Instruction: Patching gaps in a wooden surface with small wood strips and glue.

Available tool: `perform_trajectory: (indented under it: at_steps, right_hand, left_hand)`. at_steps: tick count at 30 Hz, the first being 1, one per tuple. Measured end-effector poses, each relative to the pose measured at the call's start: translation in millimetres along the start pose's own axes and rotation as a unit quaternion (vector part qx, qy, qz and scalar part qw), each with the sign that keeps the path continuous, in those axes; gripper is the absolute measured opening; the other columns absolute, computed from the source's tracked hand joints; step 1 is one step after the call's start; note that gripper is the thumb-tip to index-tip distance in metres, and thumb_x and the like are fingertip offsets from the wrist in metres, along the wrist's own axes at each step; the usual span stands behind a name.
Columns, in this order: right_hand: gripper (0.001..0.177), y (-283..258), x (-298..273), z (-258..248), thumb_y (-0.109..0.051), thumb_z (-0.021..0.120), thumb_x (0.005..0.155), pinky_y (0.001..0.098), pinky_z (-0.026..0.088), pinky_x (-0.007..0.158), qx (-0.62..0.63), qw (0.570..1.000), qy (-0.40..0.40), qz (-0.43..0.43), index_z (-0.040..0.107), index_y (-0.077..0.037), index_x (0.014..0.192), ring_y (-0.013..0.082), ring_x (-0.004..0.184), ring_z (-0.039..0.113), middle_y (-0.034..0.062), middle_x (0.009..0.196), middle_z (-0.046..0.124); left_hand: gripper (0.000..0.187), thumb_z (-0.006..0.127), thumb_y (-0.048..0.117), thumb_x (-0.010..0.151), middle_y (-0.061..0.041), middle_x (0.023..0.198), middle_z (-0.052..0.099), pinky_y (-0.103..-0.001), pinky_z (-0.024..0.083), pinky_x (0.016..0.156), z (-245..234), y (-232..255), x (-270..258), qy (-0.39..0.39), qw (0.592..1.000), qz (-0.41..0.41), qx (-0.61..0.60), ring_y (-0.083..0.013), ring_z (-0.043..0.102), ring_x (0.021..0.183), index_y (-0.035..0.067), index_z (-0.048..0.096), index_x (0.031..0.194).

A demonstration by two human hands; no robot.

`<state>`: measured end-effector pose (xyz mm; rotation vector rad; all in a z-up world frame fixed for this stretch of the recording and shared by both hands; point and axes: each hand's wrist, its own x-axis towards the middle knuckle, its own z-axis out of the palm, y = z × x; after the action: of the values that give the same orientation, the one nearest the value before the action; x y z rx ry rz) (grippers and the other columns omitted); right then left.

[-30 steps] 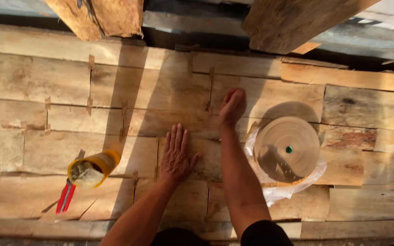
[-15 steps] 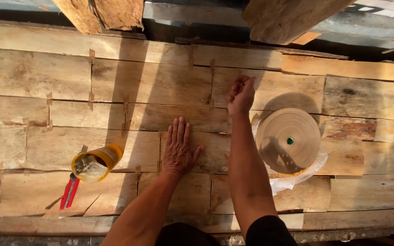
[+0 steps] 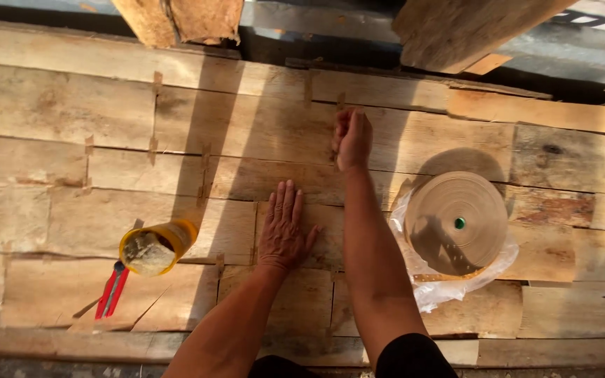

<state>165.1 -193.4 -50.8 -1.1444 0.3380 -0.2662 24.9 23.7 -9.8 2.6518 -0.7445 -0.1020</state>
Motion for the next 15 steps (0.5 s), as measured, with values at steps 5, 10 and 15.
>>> perform_trajectory:
  at_steps: [5,10,15]
  right_hand:
    - [0.052,-59,-14,-23,-0.052,0.038,0.111,0.0301,0.026,0.041,0.027,0.996,0.074,-0.046,0.066,-0.011,0.096,0.0094,0.049,0.034,-0.0006,0.067,0.052]
    - [0.058,-12,-21,-37,-0.061,0.029,0.114,0.0278,0.029,0.047,-0.263,0.893,0.155,-0.331,0.061,-0.017,0.095,0.0074,0.053,0.035,-0.0049,0.069,0.045]
    - [0.053,-32,-17,-57,-0.054,0.034,0.110,0.0269,0.026,0.041,0.125,0.990,0.061,-0.023,0.062,-0.012,0.096,0.0076,0.048,0.033,-0.0017,0.066,0.051]
  left_hand:
    - [0.085,0.040,0.056,0.103,-0.024,0.170,0.010,-0.043,0.006,0.129,-3,1,-1,0.011,1.000,-0.001,-0.001,-0.0325,0.007,0.159,-0.003,0.019,0.160]
    - [0.084,0.037,0.057,0.102,-0.022,0.169,0.009,-0.044,0.006,0.128,0,1,1,-0.019,0.999,-0.009,0.033,-0.0320,0.007,0.158,-0.002,0.019,0.159]
    - [0.085,0.038,0.057,0.103,-0.023,0.170,0.009,-0.044,0.005,0.129,0,2,-1,-0.008,1.000,-0.001,0.029,-0.0321,0.007,0.159,-0.001,0.017,0.160]
